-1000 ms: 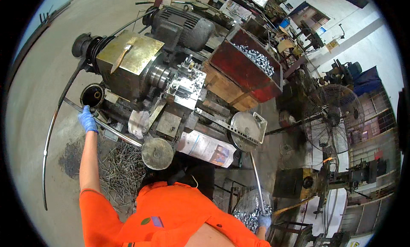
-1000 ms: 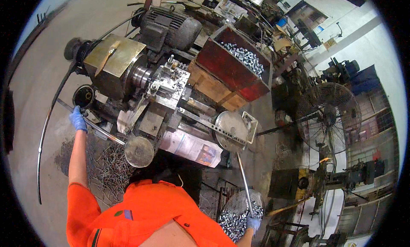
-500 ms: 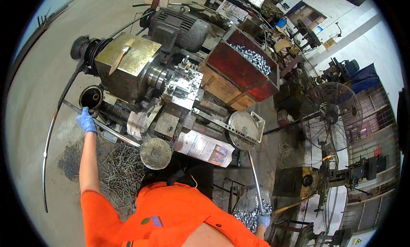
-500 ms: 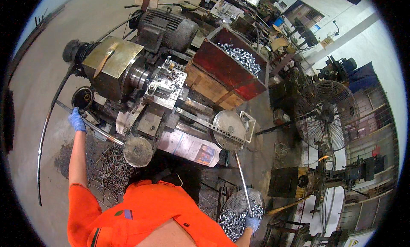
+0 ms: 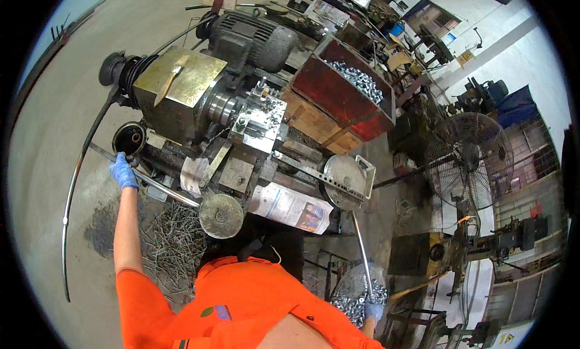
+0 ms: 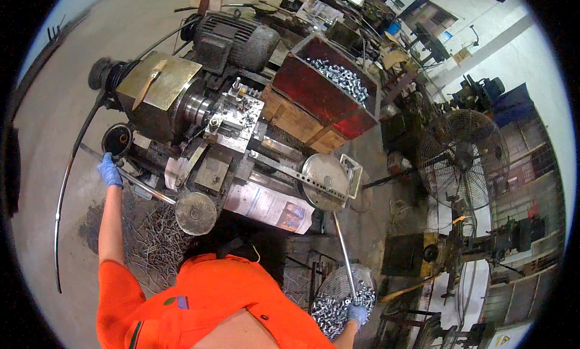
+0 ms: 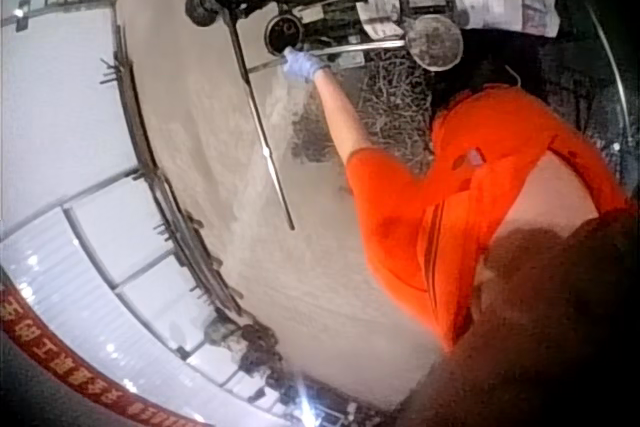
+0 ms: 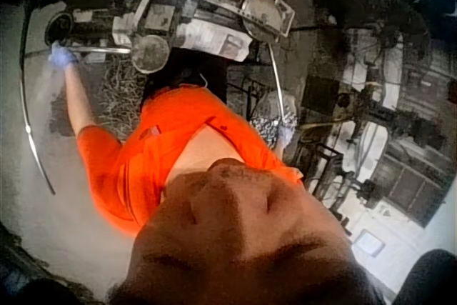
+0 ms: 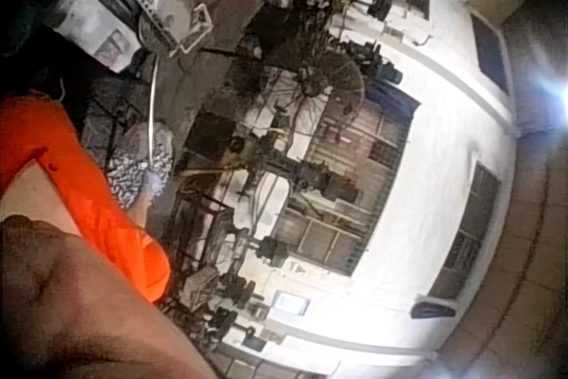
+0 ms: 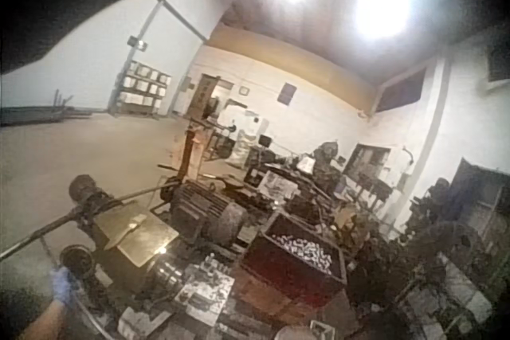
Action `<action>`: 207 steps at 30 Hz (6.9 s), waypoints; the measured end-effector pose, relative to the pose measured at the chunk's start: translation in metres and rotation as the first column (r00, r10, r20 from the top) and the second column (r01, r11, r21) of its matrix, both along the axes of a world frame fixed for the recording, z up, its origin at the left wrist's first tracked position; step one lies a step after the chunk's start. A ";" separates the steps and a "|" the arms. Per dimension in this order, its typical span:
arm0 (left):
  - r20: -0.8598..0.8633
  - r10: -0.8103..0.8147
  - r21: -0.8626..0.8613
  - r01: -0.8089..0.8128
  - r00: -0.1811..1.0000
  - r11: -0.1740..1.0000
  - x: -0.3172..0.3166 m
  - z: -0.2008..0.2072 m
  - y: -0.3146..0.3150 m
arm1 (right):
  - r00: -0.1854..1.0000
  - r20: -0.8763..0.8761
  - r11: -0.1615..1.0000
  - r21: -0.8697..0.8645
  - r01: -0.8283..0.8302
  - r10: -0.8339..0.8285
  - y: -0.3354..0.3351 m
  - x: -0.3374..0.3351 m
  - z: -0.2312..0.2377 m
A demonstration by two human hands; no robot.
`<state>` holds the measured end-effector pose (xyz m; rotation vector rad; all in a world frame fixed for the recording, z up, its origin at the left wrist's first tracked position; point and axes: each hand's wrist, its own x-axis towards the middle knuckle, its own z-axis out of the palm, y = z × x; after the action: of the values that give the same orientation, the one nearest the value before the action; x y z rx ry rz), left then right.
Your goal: The person machines small metal components using a lathe, loading individual parts into the chuck, operating a lever to perform the cut, and then placing the finished parts into a basket.
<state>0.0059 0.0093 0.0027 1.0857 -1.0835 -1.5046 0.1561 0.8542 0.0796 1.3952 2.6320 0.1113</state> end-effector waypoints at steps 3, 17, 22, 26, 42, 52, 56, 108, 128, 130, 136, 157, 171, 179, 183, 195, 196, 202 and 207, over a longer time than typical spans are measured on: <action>0.009 -0.004 -0.004 0.005 1.000 1.000 -0.006 -0.010 -0.005 | 0.998 0.036 0.997 0.046 0.057 -0.058 0.023 0.007 -0.019; -0.068 -0.038 0.010 0.039 0.997 0.999 -0.001 -0.017 -0.011 | 0.999 0.042 0.999 0.046 0.022 -0.024 0.032 0.012 -0.030; -0.007 -0.023 0.002 0.023 1.000 1.000 -0.007 -0.011 -0.003 | 0.997 -0.032 0.997 0.039 -0.063 0.064 0.035 0.009 -0.039; 0.014 -0.061 -0.018 0.062 0.998 0.998 0.000 0.001 0.002 | 0.901 -0.252 0.934 0.034 -0.356 0.352 -0.002 -0.040 -0.044; 0.109 -0.067 0.100 0.056 0.992 0.993 -0.003 0.003 0.014 | 0.947 0.055 0.902 0.291 -0.318 0.316 0.015 -0.352 -0.004; 0.354 -0.287 0.062 0.284 0.890 0.957 0.076 -0.089 -0.075 | 0.594 -0.437 0.714 0.187 -0.674 0.675 -0.057 -0.333 -0.033; 0.996 -0.055 -0.029 0.820 0.073 0.572 0.042 -0.107 -0.041 | 0.707 -0.403 0.784 0.043 -0.619 0.581 -0.038 -0.263 -0.058; 0.685 0.016 -0.550 0.503 0.728 0.666 0.128 0.100 0.098 | 0.476 -0.701 0.437 -0.255 -0.863 0.532 -0.180 -0.238 0.001; 0.757 0.551 -0.635 0.597 0.353 0.490 0.162 0.139 -0.083 | -0.495 -0.486 -0.391 0.305 -0.868 0.720 -0.498 -0.325 0.170; 0.788 0.572 -0.574 0.606 0.226 0.551 0.182 0.131 -0.115 | -0.362 -0.293 -0.342 0.119 -0.932 0.885 -0.541 -0.333 0.164; 0.911 0.406 -0.393 0.449 0.072 0.803 0.195 0.098 -0.011 | -0.286 -0.260 -0.296 0.002 -0.955 0.922 -0.581 -0.351 0.131; 0.951 0.271 -0.307 0.341 0.150 0.888 0.184 0.112 0.050 | -0.293 -0.240 -0.289 0.050 -0.956 0.926 -0.587 -0.354 0.124; 0.787 0.218 -0.591 0.603 0.578 0.537 0.115 0.181 0.065 | -0.138 -0.557 0.041 0.296 -0.954 0.819 -0.433 -0.410 0.224; 0.678 0.219 -0.734 0.631 0.701 0.251 -0.048 0.212 0.081 | -0.322 -0.668 0.015 0.446 -0.895 0.671 -0.381 -0.349 0.188; 0.611 0.168 -0.790 0.580 0.774 0.199 -0.067 0.175 0.072 | 0.004 -0.670 0.058 0.058 -0.997 0.742 -0.343 -0.292 0.113; 0.452 0.246 -0.892 0.428 0.858 0.146 -0.039 0.198 0.068 | 0.097 -0.805 0.128 -0.027 -0.991 0.585 -0.292 -0.249 0.067; 0.470 0.252 -0.878 0.417 0.846 0.237 -0.028 0.201 0.062 | -0.012 -0.781 0.073 0.073 -0.995 0.625 -0.297 -0.245 0.079; 0.672 0.431 -0.726 0.648 0.601 0.229 -0.015 0.203 0.048 | 0.161 -0.849 -0.024 -0.200 -0.979 0.502 -0.304 -0.236 0.085; 0.696 0.066 -0.712 0.675 0.715 0.190 -0.014 0.224 0.095 | 0.146 -0.880 -0.079 -0.203 -0.976 0.451 -0.298 -0.225 0.087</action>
<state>-0.0083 0.1039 0.2266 0.3239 -2.4169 -0.3518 -0.0694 0.5559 0.1671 -0.8073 2.7123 -1.4677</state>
